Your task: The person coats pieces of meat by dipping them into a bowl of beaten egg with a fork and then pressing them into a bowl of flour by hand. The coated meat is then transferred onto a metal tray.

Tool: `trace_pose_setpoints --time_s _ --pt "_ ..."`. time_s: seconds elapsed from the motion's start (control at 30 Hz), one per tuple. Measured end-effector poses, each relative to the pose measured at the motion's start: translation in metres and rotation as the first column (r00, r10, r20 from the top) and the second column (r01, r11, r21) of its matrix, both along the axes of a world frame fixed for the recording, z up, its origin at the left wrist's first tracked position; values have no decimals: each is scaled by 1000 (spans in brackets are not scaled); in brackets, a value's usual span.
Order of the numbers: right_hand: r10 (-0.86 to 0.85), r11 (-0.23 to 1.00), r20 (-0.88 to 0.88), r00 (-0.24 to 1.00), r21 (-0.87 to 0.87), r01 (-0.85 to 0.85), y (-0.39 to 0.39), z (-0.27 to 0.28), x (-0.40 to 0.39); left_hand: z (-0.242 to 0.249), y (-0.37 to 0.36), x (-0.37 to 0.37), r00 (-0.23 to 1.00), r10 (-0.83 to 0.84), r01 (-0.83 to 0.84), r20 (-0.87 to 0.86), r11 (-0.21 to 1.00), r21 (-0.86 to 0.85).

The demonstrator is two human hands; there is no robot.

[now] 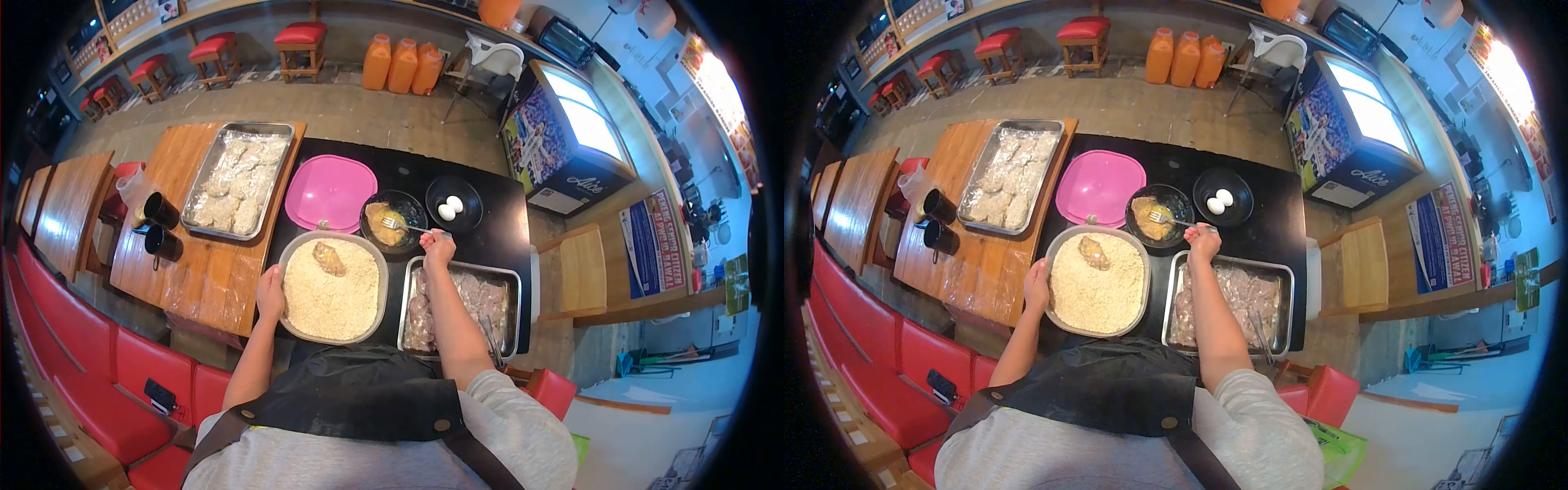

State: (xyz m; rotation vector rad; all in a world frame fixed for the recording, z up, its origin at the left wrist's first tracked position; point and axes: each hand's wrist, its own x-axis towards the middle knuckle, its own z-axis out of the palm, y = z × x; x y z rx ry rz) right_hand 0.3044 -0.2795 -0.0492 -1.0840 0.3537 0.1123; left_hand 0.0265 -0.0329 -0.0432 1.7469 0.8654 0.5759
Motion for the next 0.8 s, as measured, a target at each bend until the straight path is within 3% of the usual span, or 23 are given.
trace_pose_setpoints --time_s 0.2,0.5,0.7,0.8 --pt "47 997 -1 999 55 -47 2 -3 -1 4 -2 1 1000 6 -6 8 1000 -20" --pt "-135 991 23 991 19 135 12 -6 -15 -1 -1 1 1000 27 -26 13 999 -29" --pt "-39 996 71 997 86 33 11 -8 -10 -13 3 1 999 34 -34 20 999 -16" --pt "-83 996 38 996 35 82 8 -10 -8 -15 4 0 999 32 -31 27 999 -18"
